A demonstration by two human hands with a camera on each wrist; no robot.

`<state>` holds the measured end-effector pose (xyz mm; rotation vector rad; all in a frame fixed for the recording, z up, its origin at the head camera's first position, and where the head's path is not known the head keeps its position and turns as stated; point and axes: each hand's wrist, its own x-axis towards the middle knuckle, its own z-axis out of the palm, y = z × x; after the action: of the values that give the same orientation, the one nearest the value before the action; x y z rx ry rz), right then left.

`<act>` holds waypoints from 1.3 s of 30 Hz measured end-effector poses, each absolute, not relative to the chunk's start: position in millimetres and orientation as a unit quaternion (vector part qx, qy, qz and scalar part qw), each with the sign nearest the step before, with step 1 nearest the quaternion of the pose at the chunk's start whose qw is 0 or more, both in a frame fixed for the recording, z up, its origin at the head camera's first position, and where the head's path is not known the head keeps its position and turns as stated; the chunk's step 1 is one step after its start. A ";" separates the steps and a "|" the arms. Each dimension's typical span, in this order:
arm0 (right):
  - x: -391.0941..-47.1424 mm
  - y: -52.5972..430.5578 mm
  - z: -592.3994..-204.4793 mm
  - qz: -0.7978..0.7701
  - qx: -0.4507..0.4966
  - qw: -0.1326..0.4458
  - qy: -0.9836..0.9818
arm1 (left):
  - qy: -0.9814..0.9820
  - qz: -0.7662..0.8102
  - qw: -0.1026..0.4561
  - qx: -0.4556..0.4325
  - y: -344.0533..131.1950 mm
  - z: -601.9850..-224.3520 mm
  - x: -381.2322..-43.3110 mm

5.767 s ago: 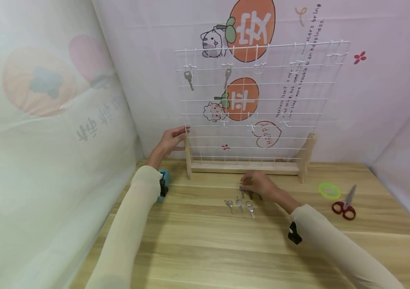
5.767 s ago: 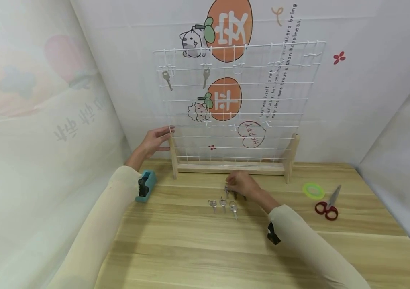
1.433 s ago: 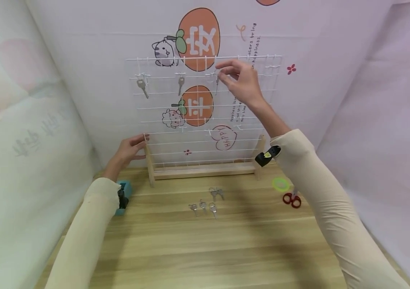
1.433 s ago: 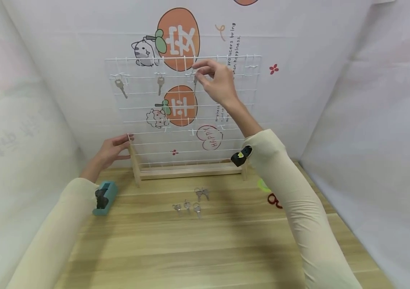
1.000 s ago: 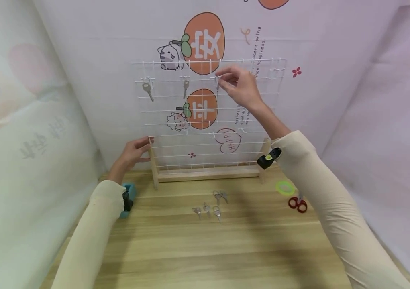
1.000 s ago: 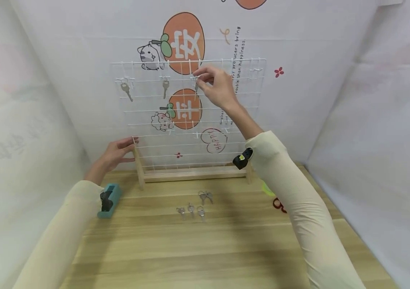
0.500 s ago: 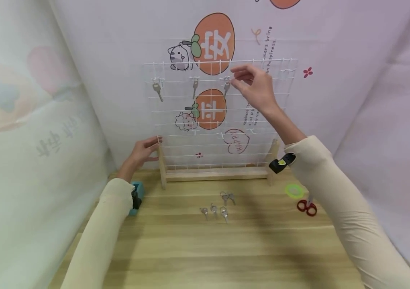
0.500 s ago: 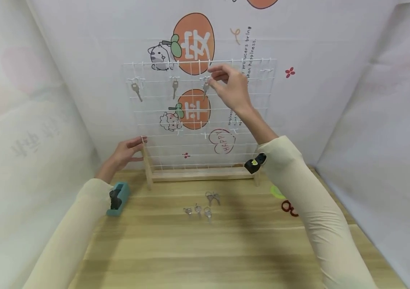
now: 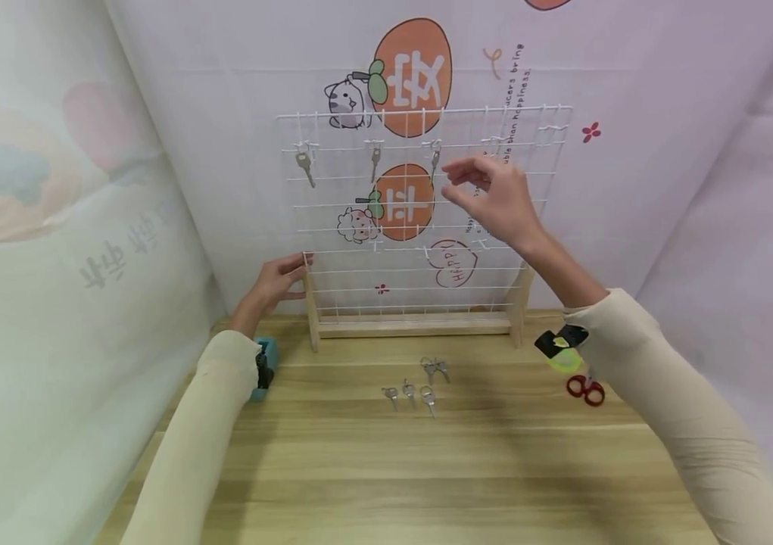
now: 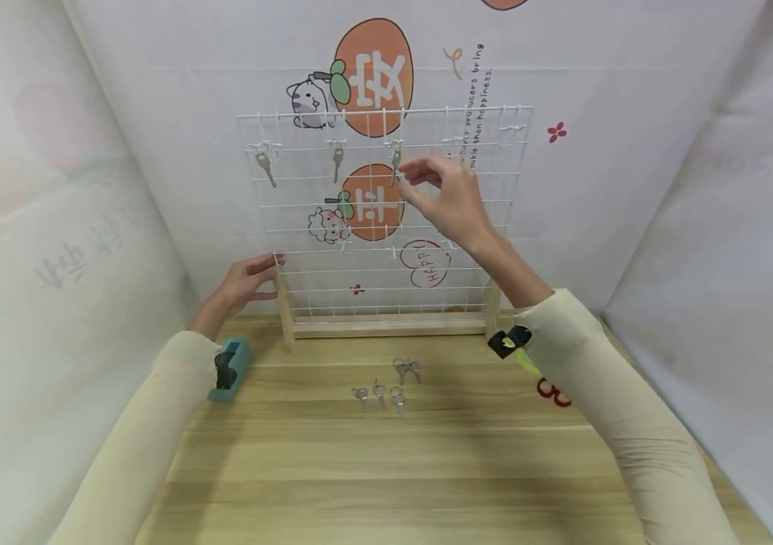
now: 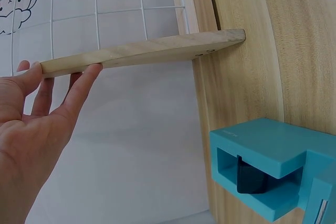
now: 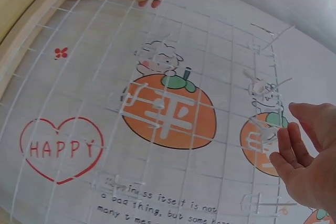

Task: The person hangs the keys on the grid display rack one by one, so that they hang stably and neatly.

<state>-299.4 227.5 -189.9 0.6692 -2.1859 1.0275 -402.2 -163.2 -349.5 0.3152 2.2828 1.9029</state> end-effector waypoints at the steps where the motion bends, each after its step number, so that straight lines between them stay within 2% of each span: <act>1: -298.5 228.7 -194.3 0.387 0.257 0.310 -0.829 | 0.764 0.633 0.074 0.105 -163.2 -350.3 -402.7; 14: -291.2 239.6 -265.9 0.358 0.278 0.253 -0.855 | 0.768 0.629 0.061 0.107 -161.9 -356.0 -409.6; 25: -297.7 240.0 -333.7 0.347 0.297 0.224 -0.861 | 0.766 0.631 0.063 0.105 -162.8 -355.0 -407.3; 39: -308.7 236.9 -406.9 0.366 0.284 0.151 -0.873 | 0.757 0.641 0.074 0.102 -164.1 -354.9 -408.8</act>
<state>-308.7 236.9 -406.9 0.8160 -2.5062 1.0510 -408.8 -164.1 -354.9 0.3075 2.2728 1.9237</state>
